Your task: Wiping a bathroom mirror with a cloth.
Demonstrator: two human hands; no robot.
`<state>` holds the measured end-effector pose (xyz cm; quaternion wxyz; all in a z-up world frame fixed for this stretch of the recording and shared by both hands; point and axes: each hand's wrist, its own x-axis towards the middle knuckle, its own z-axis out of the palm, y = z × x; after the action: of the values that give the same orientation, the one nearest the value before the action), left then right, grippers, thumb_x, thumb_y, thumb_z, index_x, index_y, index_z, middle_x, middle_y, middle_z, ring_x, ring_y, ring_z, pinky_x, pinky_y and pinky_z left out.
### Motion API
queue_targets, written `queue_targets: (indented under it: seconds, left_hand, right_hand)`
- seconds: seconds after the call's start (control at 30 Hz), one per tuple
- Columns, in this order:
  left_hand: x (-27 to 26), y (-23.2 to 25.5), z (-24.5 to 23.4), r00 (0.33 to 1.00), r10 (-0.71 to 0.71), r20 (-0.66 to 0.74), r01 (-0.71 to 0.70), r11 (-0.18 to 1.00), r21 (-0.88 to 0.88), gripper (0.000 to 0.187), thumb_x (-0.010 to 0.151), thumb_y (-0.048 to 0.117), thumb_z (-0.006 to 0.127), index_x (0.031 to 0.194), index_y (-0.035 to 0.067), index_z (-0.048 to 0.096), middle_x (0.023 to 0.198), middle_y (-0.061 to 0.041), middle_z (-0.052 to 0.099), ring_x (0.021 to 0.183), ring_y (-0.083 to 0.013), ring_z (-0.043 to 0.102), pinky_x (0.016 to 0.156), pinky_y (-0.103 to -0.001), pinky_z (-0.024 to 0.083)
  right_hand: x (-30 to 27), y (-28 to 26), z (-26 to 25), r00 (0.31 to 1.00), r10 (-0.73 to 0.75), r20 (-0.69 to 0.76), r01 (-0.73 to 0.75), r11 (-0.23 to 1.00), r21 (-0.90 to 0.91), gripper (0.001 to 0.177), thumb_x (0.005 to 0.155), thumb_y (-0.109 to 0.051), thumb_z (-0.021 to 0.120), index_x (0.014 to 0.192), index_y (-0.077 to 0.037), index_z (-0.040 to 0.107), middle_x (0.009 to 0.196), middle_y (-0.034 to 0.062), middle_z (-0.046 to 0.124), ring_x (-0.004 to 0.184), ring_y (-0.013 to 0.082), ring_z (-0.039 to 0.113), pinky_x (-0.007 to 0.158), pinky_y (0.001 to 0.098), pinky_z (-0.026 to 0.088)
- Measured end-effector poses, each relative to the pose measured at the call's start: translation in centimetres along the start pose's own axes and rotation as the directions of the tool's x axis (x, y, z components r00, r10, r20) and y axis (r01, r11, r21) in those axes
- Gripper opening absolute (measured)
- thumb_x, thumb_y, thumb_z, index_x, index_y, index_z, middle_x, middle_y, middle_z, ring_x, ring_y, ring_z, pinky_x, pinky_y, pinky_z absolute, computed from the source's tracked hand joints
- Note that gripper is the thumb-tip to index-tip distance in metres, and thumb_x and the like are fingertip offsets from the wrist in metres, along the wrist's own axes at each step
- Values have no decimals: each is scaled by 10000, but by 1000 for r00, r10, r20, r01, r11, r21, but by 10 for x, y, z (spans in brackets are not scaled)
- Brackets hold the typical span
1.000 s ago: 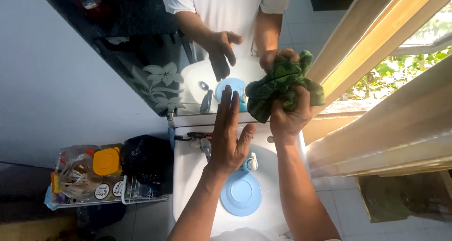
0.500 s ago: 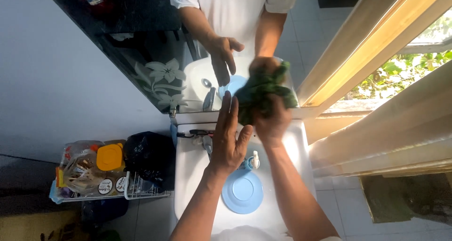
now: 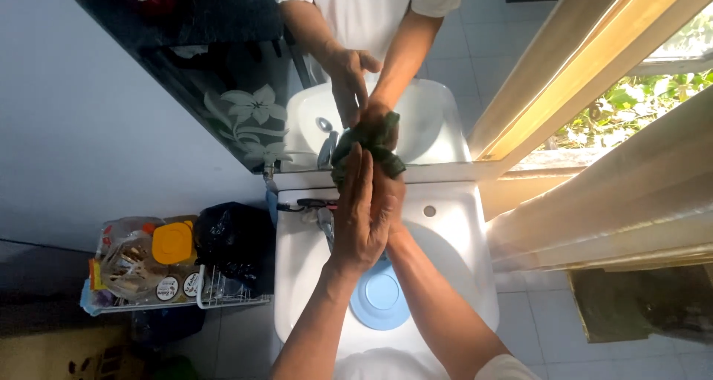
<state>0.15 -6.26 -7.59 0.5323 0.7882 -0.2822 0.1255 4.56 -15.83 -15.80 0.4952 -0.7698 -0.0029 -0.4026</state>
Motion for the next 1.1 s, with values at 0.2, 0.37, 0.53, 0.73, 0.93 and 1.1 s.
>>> queue_targets:
  seconds: [0.2, 0.37, 0.53, 0.73, 0.93, 1.1]
  left_hand:
    - [-2, -14, 4, 1000, 17, -1, -17, 998, 54, 725, 1118, 467, 388, 1637, -20, 247, 1715, -288, 206, 1608, -436, 236, 1317, -497, 240]
    - [-7, -17, 13, 1000, -14, -13, 15, 998, 60, 711, 1117, 450, 422, 1618, -32, 273, 1700, -293, 238, 1593, -441, 270, 1301, -483, 266]
    - [-7, -15, 13, 1000, -13, -23, 15, 998, 54, 728, 1108, 455, 433, 1611, -50, 284, 1689, -301, 246, 1576, -449, 290, 1283, -473, 299]
    - [-4, -19, 11, 999, -2, -34, 6, 992, 126, 723, 1091, 439, 463, 1602, -44, 296, 1682, -295, 261, 1567, -450, 304, 1285, -483, 287]
    - [-6, -16, 27, 999, 1, 38, -2, 1000, 24, 725, 1107, 435, 451, 1615, -50, 272, 1704, -300, 230, 1592, -449, 262, 1296, -486, 266]
    - [-8, -18, 21, 999, 3, 37, -4, 999, 36, 721, 1105, 435, 452, 1616, -44, 282, 1707, -299, 226, 1600, -438, 258, 1307, -492, 248]
  right_hand:
    - [12, 23, -47, 991, -7, -132, -28, 965, -261, 278, 774, -84, 744, 1038, -52, 664, 964, 159, 695, 892, 330, 676, 790, 418, 539]
    - [10, 20, -56, 957, 163, -240, -202, 968, -147, 297, 778, -69, 733, 1062, -46, 650, 960, 138, 707, 873, 296, 707, 793, 391, 565]
    - [2, 11, -21, 993, 65, -97, -79, 985, -156, 306, 802, -119, 760, 1085, -48, 666, 975, 145, 685, 888, 301, 666, 791, 389, 537]
    - [10, 2, -22, 988, 151, -7, -151, 988, -18, 275, 824, -168, 789, 1049, -67, 667, 1010, 126, 694, 907, 278, 697, 790, 370, 555]
    - [21, 24, -81, 980, -18, -196, -39, 958, -283, 286, 784, -31, 731, 1063, -43, 666, 1007, 155, 689, 928, 326, 674, 836, 394, 538]
    - [11, 28, -65, 930, 208, -304, -218, 976, 1, 261, 840, -32, 694, 1096, -35, 646, 927, 150, 697, 857, 353, 663, 822, 390, 561]
